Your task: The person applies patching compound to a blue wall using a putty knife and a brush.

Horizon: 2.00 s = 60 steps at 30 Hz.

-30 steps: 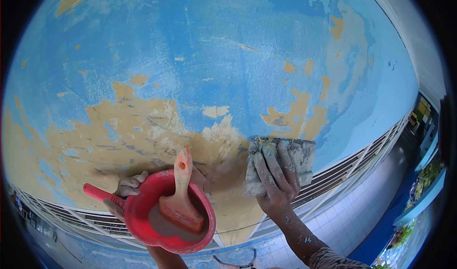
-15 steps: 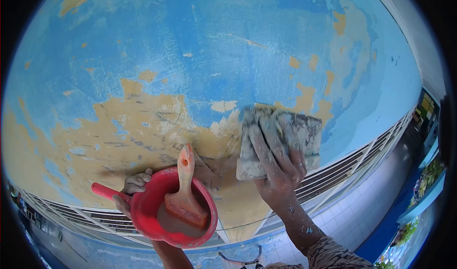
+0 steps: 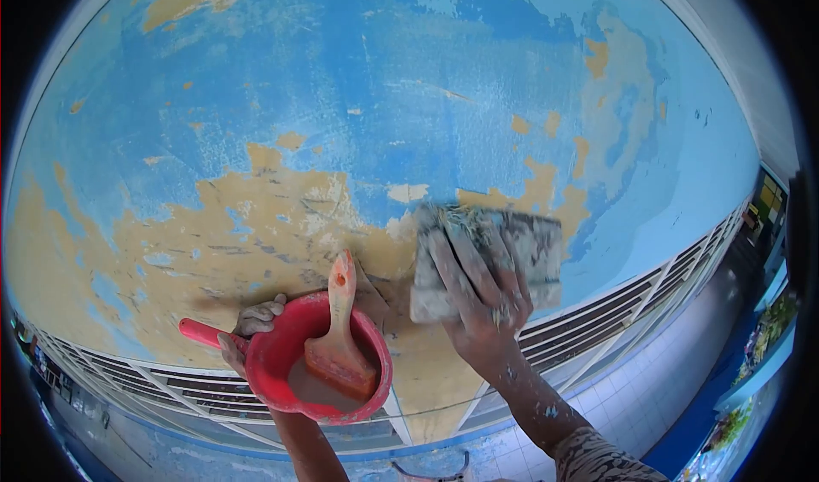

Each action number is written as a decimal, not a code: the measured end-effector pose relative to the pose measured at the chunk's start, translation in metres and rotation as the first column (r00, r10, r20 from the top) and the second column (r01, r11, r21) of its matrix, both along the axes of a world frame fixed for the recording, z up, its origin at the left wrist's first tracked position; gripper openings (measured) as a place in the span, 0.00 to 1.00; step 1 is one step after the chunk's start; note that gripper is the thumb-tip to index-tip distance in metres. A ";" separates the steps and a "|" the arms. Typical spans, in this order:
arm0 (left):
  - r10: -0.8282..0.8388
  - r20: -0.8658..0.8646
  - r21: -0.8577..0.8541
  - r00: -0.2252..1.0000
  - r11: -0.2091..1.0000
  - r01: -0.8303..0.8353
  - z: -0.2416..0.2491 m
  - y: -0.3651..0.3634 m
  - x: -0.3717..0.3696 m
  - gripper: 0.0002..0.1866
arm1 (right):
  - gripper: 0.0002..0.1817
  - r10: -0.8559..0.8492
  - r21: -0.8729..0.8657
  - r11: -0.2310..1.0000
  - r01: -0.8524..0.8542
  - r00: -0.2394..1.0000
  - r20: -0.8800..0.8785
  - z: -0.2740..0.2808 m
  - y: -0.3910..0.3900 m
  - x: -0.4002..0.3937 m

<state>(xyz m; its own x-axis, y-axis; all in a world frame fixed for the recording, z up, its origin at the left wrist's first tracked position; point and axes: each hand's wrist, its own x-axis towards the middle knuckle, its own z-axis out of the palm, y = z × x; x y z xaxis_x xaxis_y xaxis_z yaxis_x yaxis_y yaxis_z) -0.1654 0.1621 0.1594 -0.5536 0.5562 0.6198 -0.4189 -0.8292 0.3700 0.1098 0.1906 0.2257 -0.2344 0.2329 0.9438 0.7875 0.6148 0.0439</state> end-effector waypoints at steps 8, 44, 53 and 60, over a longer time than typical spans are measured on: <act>-0.012 -0.109 0.110 0.994 0.994 0.024 -0.005 0.006 -0.011 0.36 | 0.26 0.010 0.138 0.990 -0.010 1.000 0.000 -0.004 0.008 0.000; -0.044 -0.088 0.145 0.995 0.988 0.056 -0.007 0.007 -0.009 0.36 | 0.27 -0.024 0.167 0.986 0.009 0.996 0.089 0.009 0.001 -0.008; -0.023 -0.093 0.144 0.995 0.989 0.037 -0.009 0.008 -0.010 0.36 | 0.25 -0.067 0.214 0.975 0.062 0.998 0.016 0.025 0.012 0.000; -0.014 -0.080 0.113 0.997 0.993 0.023 -0.005 0.003 -0.009 0.37 | 0.28 -0.011 0.206 0.978 0.015 1.000 -0.021 0.028 0.017 0.006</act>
